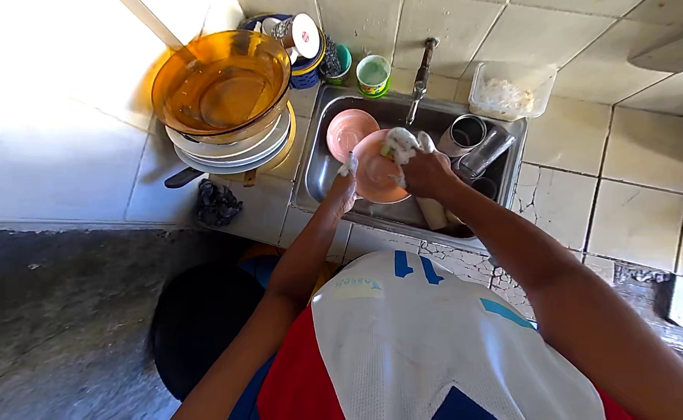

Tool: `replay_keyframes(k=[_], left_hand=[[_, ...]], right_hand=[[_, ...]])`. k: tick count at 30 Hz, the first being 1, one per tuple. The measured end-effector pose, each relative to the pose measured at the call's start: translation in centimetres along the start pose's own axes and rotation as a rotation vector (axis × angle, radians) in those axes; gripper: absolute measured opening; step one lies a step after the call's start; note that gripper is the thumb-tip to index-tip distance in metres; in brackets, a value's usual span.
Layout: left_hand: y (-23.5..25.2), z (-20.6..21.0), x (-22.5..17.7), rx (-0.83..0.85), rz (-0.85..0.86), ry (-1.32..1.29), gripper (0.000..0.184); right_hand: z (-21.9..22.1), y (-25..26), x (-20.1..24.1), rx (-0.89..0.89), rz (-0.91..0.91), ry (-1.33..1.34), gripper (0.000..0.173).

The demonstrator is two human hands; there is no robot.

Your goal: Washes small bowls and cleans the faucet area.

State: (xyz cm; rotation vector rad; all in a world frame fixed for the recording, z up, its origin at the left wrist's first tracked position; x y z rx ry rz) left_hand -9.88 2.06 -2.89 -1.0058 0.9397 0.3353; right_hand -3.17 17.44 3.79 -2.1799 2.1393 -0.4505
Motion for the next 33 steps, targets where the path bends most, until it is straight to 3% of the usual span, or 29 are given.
replay_keyframes(k=[2, 5, 8, 10, 12, 14, 17, 18, 20, 22, 24, 27, 29, 30, 31, 33], left_hand=[[0.2, 1.7, -0.3, 0.076, 0.006, 0.002, 0.065], [0.6, 1.5, -0.7, 0.043, 0.014, 0.061, 0.066], [0.1, 0.1, -1.6, -0.067, -0.046, 0.204, 0.058], [-0.4, 0.5, -2.1, -0.050, -0.108, 0.202, 0.069], [0.5, 0.5, -2.0, -0.030, -0.115, 0.124, 0.079], [2.0, 0.6, -0.3, 0.023, -0.077, -0.063, 0.081], [2.4, 1.3, 1.1, 0.315, 0.090, -0.387, 0.070], [1.8, 1.5, 0.8, 0.370, 0.144, -0.433, 0.054], [0.4, 2.0, -0.4, 0.399, 0.193, -0.448, 0.029], [-0.5, 2.4, -1.6, 0.364, 0.182, -0.360, 0.027], [-1.2, 3.1, -2.6, 0.300, 0.139, -0.202, 0.026], [-1.5, 4.2, -2.6, 0.309, 0.107, -0.073, 0.027], [-1.9, 4.3, -2.6, 0.301, 0.117, -0.065, 0.029], [-2.3, 4.4, -2.9, 0.300, 0.136, -0.039, 0.026], [-2.9, 4.8, -3.4, 0.314, 0.158, 0.013, 0.023], [-3.6, 5.5, -4.1, 0.364, 0.217, 0.157, 0.022]], right_hand=[[0.7, 1.2, 1.1, -0.020, -0.033, 0.155, 0.070], [2.7, 1.3, 4.8, 0.115, -0.157, 0.396, 0.058], [3.4, 0.3, 7.0, 0.195, -0.213, 0.454, 0.067], [3.7, 0.5, 5.8, 0.049, -0.107, 0.605, 0.060], [1.5, -0.2, 3.6, -0.208, -0.007, 0.995, 0.049], [0.6, -0.5, 0.6, -0.416, 0.077, 1.456, 0.050], [1.6, 0.0, -3.7, -0.568, 0.203, 1.820, 0.048], [2.3, 0.1, -5.4, -0.586, 0.260, 1.771, 0.042], [3.6, -0.3, -8.7, -0.555, 0.437, 1.390, 0.038], [4.3, -0.4, -10.5, -0.454, 0.519, 1.054, 0.043], [3.7, 0.0, -9.2, -0.382, 0.438, 0.966, 0.045], [1.6, -0.5, -3.5, -0.381, 0.182, 0.958, 0.049], [1.0, -0.6, 0.3, -0.380, -0.048, 0.773, 0.065], [0.4, -1.0, 1.9, -0.442, -0.151, 0.637, 0.063], [0.0, -1.3, 2.5, -0.509, -0.186, 0.560, 0.054], [0.1, -1.3, 0.5, -0.527, -0.045, 0.680, 0.046]])
Point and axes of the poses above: each hand's wrist, its own y-axis towards the middle knuckle, its own z-axis out of the palm, x = y × z, the point moved 8 cm from there along y, towards the middle knuckle, and after that the axes turned 4 degrees about x, right-handed, at the moved point
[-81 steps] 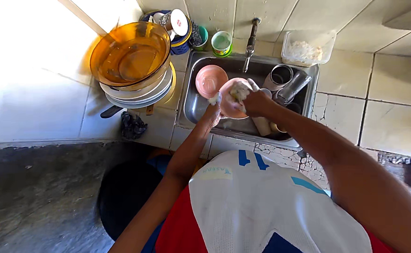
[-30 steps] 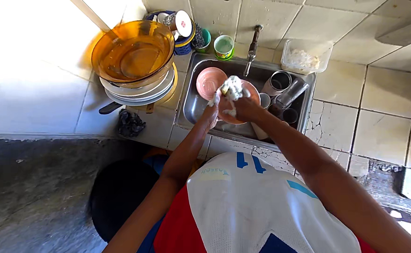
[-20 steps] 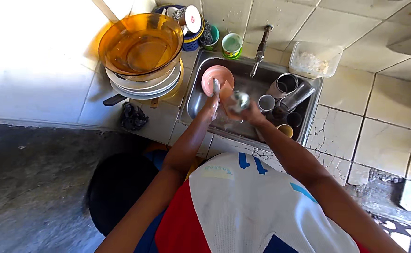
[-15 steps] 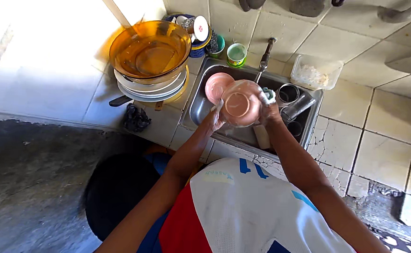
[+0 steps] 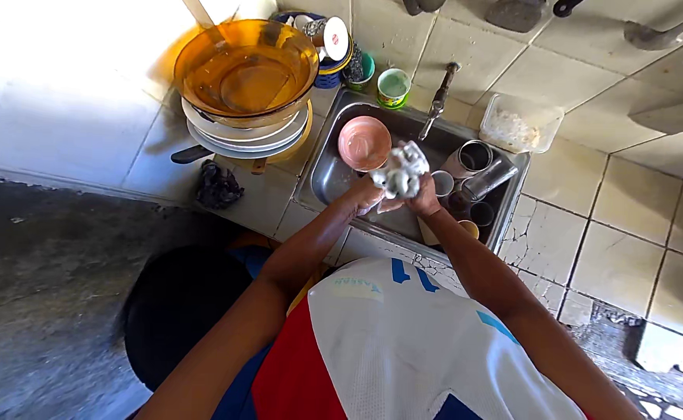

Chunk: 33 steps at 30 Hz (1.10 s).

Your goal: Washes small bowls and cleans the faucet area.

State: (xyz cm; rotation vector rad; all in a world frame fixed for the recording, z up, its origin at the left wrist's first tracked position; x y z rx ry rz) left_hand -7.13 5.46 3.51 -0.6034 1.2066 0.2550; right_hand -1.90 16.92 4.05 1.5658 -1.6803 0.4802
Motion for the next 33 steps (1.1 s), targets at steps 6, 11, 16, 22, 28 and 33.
replay_keyframes(k=[6, 11, 16, 22, 28, 33], left_hand=[[0.3, 0.3, 0.1, 0.062, 0.076, -0.046, 0.015], [-0.1, 0.2, 0.0, 0.009, 0.000, 0.048, 0.022], [-1.9, 1.9, -3.1, 0.117, 0.089, -0.028, 0.016], [-1.0, -0.8, -1.0, 0.046, -0.042, 0.088, 0.023], [2.9, 0.6, -1.7, -0.148, 0.121, 0.427, 0.021], [1.0, -1.2, -1.0, -0.119, 0.229, 0.062, 0.028]], right_hand=[[-1.5, 0.3, -4.1, -0.019, 0.361, 0.267, 0.037], [0.0, 0.3, 2.6, 0.154, -0.033, -0.135, 0.051], [-1.8, 2.3, -8.1, -0.011, 0.388, 0.799, 0.035], [-2.1, 0.4, -9.4, -0.079, 0.566, 0.541, 0.035], [-1.5, 5.2, -2.5, 0.210, 0.518, 0.137, 0.032], [-1.6, 2.3, -10.0, -0.043, 0.684, 0.709, 0.037]])
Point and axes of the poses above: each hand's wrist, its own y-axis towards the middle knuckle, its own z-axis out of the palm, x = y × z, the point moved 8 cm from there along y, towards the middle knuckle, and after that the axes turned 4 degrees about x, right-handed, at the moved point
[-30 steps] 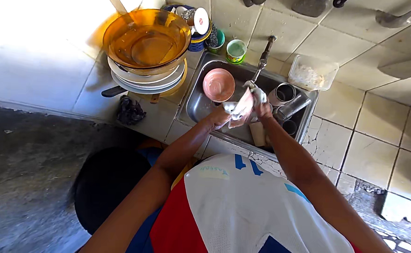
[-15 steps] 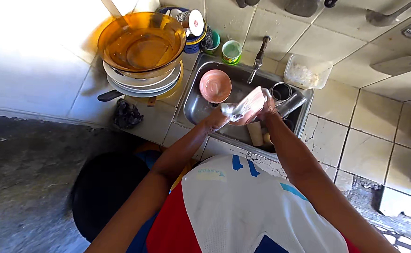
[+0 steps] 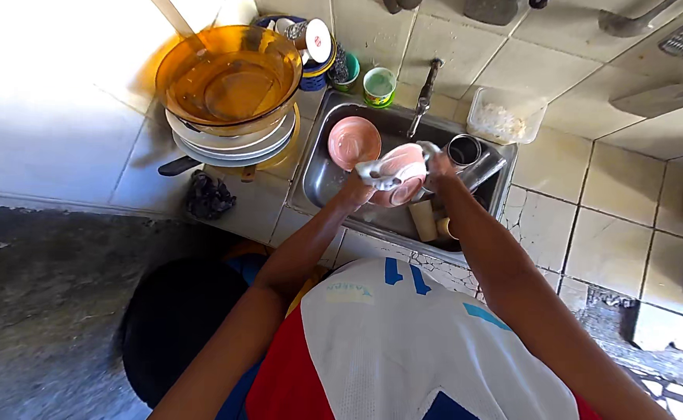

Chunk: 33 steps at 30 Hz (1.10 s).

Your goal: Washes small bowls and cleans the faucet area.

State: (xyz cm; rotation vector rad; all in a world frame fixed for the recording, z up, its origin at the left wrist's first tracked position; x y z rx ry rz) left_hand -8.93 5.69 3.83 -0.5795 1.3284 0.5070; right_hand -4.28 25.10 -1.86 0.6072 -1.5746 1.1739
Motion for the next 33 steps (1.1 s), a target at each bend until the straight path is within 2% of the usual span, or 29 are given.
replay_keyframes(k=[1, 3, 5, 6, 8, 9, 11, 12, 14, 16, 18, 19, 21, 22, 23, 25, 28, 30, 31, 33], left_hand=[[0.2, -0.2, 0.6, 0.042, -0.071, 0.032, 0.031], [0.9, 0.3, 1.5, 0.124, -0.211, 0.268, 0.034], [1.9, 1.1, 1.7, 0.096, -0.228, 0.462, 0.034], [2.3, 1.3, 1.5, 0.045, -0.186, 0.487, 0.032], [2.5, 1.2, 0.1, -0.050, -0.059, 0.402, 0.024], [2.2, 0.9, -0.5, -0.089, -0.016, 0.312, 0.022], [1.1, -0.3, -0.6, -0.125, 0.045, 0.090, 0.021], [0.7, -0.8, -0.2, -0.120, 0.044, 0.018, 0.022], [1.0, -1.2, 1.0, -0.039, -0.100, 0.072, 0.031], [1.6, 0.0, 1.7, 0.061, -0.305, 0.334, 0.034], [2.4, 1.0, 2.1, 0.041, -0.334, 0.502, 0.037], [2.8, 1.0, 1.7, -0.020, -0.292, 0.520, 0.038], [3.0, 0.4, 0.8, -0.175, -0.151, 0.376, 0.029], [3.0, -0.2, 0.6, -0.242, -0.114, 0.277, 0.026], [2.8, -0.9, 1.0, -0.303, -0.119, 0.172, 0.027], [2.1, -1.6, 2.3, -0.429, -0.170, -0.029, 0.032], [0.8, -1.6, 4.6, -0.601, -0.260, -0.341, 0.038], [0.3, -1.4, 6.4, -0.632, -0.297, -0.575, 0.044], [0.2, -1.2, 7.0, -0.642, -0.320, -0.662, 0.046], [-0.2, -0.9, 7.7, -0.682, -0.399, -0.751, 0.052]], right_hand=[[0.3, -0.4, 0.5, 0.024, -0.009, -0.164, 0.037], [2.2, -0.6, 1.9, 0.062, 0.007, -0.600, 0.035], [5.3, -1.1, 4.0, 0.120, 0.062, -0.875, 0.042], [6.1, -1.3, 4.8, 0.112, 0.045, -0.835, 0.041], [5.2, -0.3, 5.0, 0.043, -0.074, -0.487, 0.030], [4.3, 0.2, 4.5, 0.038, -0.109, -0.304, 0.030], [1.9, 0.4, 2.0, 0.028, -0.029, -0.110, 0.041], [1.1, 0.5, 0.5, 0.014, 0.027, -0.099, 0.042], [1.4, 0.1, 0.5, 0.057, 0.053, -0.298, 0.039], [3.3, 0.1, 1.9, 0.131, 0.077, -0.693, 0.035], [6.4, -0.6, 4.5, 0.188, 0.079, -0.891, 0.039], [7.1, -0.6, 5.7, 0.185, 0.037, -0.821, 0.037], [6.6, 0.2, 6.2, 0.188, -0.099, -0.476, 0.027], [6.1, 0.7, 5.8, 0.223, -0.118, -0.306, 0.028], [5.3, 0.9, 5.0, 0.228, -0.107, -0.191, 0.030], [3.3, 0.4, 2.9, 0.142, -0.112, -0.127, 0.033], [1.9, -1.8, 0.0, -0.035, -0.197, -0.159, 0.041], [2.7, -4.5, -1.2, -0.130, -0.275, -0.280, 0.044], [3.6, -5.8, -1.2, -0.140, -0.322, -0.411, 0.052], [6.2, -8.2, -0.5, -0.142, -0.400, -0.743, 0.050]])
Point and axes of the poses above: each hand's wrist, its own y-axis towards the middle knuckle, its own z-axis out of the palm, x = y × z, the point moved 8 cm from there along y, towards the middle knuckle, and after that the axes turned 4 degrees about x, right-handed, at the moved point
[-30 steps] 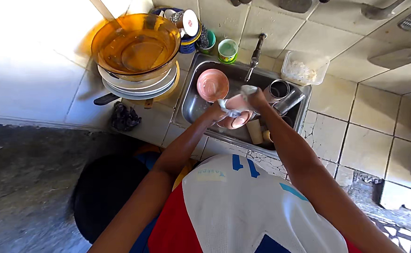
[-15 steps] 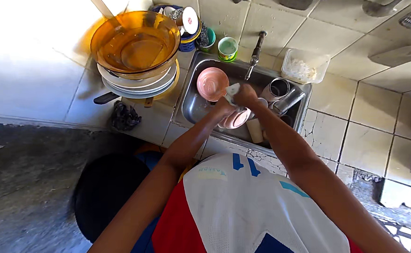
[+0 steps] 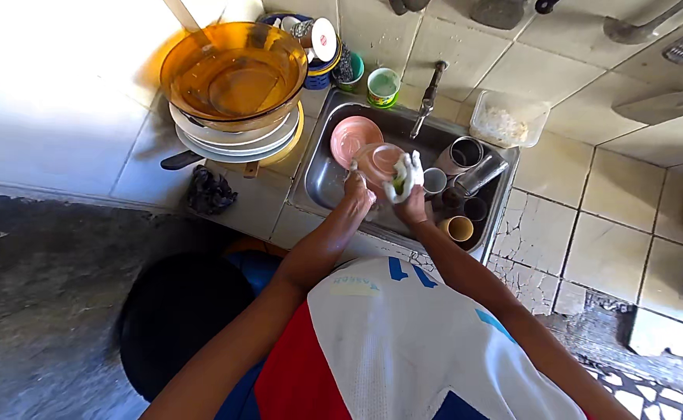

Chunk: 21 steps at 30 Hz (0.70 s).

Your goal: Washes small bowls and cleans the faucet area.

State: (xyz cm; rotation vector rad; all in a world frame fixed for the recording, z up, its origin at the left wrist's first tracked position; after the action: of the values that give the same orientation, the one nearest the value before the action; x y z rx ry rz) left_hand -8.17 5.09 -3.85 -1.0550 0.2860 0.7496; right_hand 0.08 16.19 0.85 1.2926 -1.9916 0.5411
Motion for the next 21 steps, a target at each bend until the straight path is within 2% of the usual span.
replay_keyframes(k=[2, 3, 5, 6, 10, 14, 16, 19, 21], left_hand=[[-0.5, 0.2, 0.2, -0.062, -0.005, 0.080, 0.045], [-0.5, 0.4, 0.4, -0.068, 0.002, 0.137, 0.042], [-0.3, 0.4, -0.1, -0.069, 0.051, 0.258, 0.040], [-0.1, 0.4, -0.7, -0.053, 0.074, 0.307, 0.044], [0.5, 0.4, -3.6, -0.033, 0.132, 0.256, 0.047], [0.2, 0.0, -2.2, -0.019, 0.049, 0.196, 0.042], [0.1, 0.2, -1.0, 0.010, 0.051, 0.256, 0.037], [0.0, 0.7, -1.0, 0.017, 0.075, 0.374, 0.039], [0.2, 0.8, -2.1, 0.006, 0.119, 0.359, 0.043]], right_hand=[[0.7, -0.7, 1.8, 0.027, -0.123, -0.232, 0.040], [0.6, -0.3, 2.0, 0.066, -0.123, -0.292, 0.039], [-0.3, 1.4, 1.5, 0.228, 0.034, -0.265, 0.042], [-1.1, 2.2, 1.2, 0.229, 0.037, -0.228, 0.042], [-2.3, 1.9, 1.1, 0.130, -0.153, -0.209, 0.042], [-1.6, 0.1, 4.0, 0.075, -0.277, -0.162, 0.035], [-2.3, 0.9, 4.8, 0.087, -0.274, -0.143, 0.034], [-3.6, 3.2, 1.5, 0.047, -0.228, -0.225, 0.036], [-4.1, 2.7, 0.5, 0.013, -0.226, -0.248, 0.034]])
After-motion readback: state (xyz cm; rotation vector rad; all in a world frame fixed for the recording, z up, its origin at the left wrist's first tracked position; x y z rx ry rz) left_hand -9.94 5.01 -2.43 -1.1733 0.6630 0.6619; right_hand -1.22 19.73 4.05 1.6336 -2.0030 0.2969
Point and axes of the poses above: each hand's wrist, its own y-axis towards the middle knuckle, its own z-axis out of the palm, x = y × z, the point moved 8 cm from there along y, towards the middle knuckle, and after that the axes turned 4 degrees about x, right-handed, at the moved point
